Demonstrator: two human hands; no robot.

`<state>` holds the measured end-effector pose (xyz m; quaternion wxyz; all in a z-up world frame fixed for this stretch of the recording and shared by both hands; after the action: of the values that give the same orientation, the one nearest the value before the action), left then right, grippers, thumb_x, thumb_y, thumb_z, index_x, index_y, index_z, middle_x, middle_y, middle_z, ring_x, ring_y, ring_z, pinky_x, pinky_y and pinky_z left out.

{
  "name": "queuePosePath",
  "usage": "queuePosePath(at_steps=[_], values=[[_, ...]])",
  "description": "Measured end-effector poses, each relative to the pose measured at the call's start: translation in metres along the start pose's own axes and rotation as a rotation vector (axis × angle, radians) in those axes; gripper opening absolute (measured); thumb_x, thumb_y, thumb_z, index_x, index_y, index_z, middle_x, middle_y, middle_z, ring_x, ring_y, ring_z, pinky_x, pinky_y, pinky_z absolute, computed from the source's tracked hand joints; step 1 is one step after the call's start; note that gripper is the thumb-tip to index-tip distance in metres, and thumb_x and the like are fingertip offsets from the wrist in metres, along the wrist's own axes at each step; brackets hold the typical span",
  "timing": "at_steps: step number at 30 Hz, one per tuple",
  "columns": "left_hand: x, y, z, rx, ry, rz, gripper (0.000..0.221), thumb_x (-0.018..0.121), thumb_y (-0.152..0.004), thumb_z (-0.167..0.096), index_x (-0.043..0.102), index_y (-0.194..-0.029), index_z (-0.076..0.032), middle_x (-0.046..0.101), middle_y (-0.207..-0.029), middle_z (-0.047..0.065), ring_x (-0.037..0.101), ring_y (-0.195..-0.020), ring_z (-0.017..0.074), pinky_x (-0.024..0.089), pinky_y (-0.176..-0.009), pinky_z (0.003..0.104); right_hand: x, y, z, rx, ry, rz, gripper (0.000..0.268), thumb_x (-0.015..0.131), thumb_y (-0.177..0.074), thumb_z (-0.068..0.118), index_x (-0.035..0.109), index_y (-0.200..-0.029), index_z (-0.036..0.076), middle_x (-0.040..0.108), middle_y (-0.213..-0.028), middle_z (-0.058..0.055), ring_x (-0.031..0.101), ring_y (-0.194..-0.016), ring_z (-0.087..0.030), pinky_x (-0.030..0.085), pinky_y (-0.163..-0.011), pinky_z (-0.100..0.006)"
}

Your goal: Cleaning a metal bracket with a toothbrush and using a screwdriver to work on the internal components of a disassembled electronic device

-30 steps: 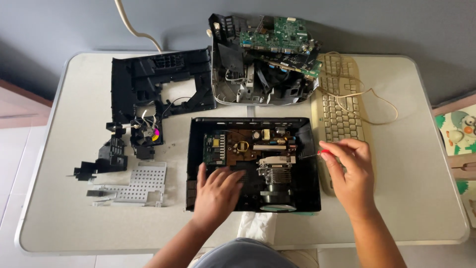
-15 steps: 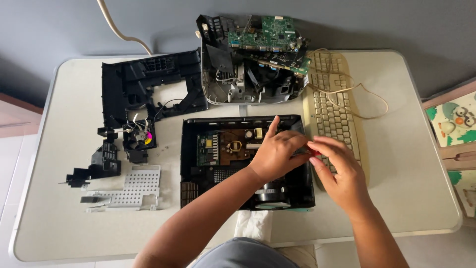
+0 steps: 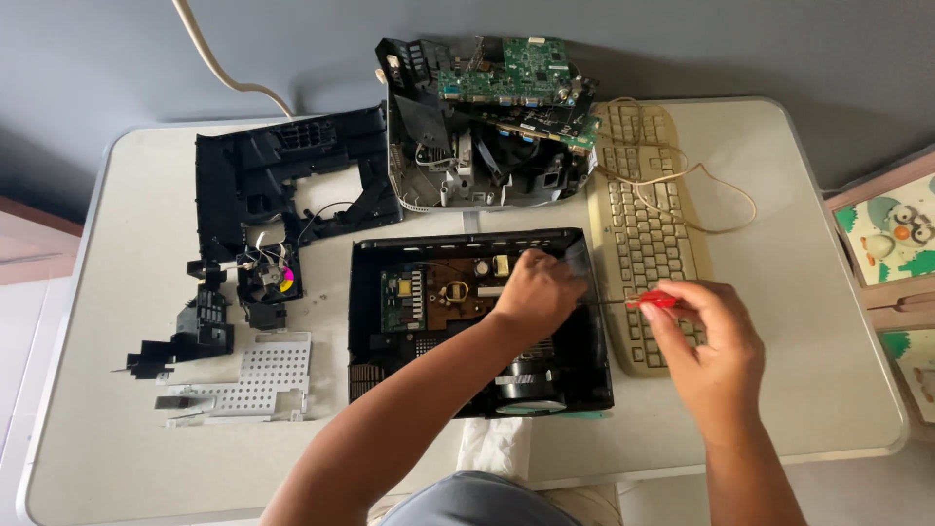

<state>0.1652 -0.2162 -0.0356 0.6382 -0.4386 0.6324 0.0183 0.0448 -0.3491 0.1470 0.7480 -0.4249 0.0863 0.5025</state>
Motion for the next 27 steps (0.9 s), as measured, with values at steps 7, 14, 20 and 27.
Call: queuePosePath(at_steps=[7,14,20,27], values=[[0.044,-0.022,-0.039,0.119,-0.393,0.886,0.034,0.052,-0.101,-0.035,0.069,-0.129,-0.028,0.066,-0.133,0.004,0.049,-0.135,0.0362,0.022,-0.118,0.058,-0.023,0.017,0.004,0.058,0.063,-0.037,0.023,0.073,-0.098,-0.003,0.065,-0.119,-0.008,0.066,-0.112,-0.02,0.069,-0.098,-0.026,0.06,-0.094,-0.034],[0.051,-0.014,-0.04,0.051,-0.337,0.942,0.026,0.061,-0.097,-0.034,0.076,-0.117,-0.026,0.072,-0.12,0.001,0.051,-0.133,0.0349,0.018,-0.121,0.059,-0.028,0.033,-0.002,0.134,-0.007,-0.08,0.023,0.073,-0.096,-0.006,0.064,-0.118,-0.008,0.065,-0.111,-0.021,0.073,-0.098,-0.028,0.061,-0.095,-0.034],[0.055,-0.007,-0.049,0.073,-0.409,0.946,0.033,0.061,-0.097,-0.034,0.072,-0.126,-0.023,0.068,-0.129,0.006,0.049,-0.135,0.0362,0.018,-0.121,0.06,-0.028,0.039,-0.009,0.14,0.015,-0.078,0.025,0.074,-0.096,-0.004,0.064,-0.118,-0.007,0.066,-0.112,-0.02,0.07,-0.098,-0.025,0.06,-0.095,-0.034],[0.068,-0.004,-0.047,0.02,-0.404,0.904,0.034,0.058,-0.097,-0.032,0.074,-0.125,-0.023,0.071,-0.125,0.005,0.054,-0.128,0.0319,0.019,-0.119,0.058,-0.028,0.04,-0.007,0.129,0.021,-0.076,0.025,0.074,-0.096,-0.004,0.065,-0.118,-0.007,0.066,-0.111,-0.02,0.07,-0.098,-0.026,0.06,-0.095,-0.034]])
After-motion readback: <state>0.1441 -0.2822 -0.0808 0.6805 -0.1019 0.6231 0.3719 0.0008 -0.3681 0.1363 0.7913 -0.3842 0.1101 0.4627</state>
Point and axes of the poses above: each hand's wrist, its own y-axis away from the middle knuckle, its own x-axis out of the palm, z = x × y, the point moved 3 cm from there along -y, towards the middle knuckle
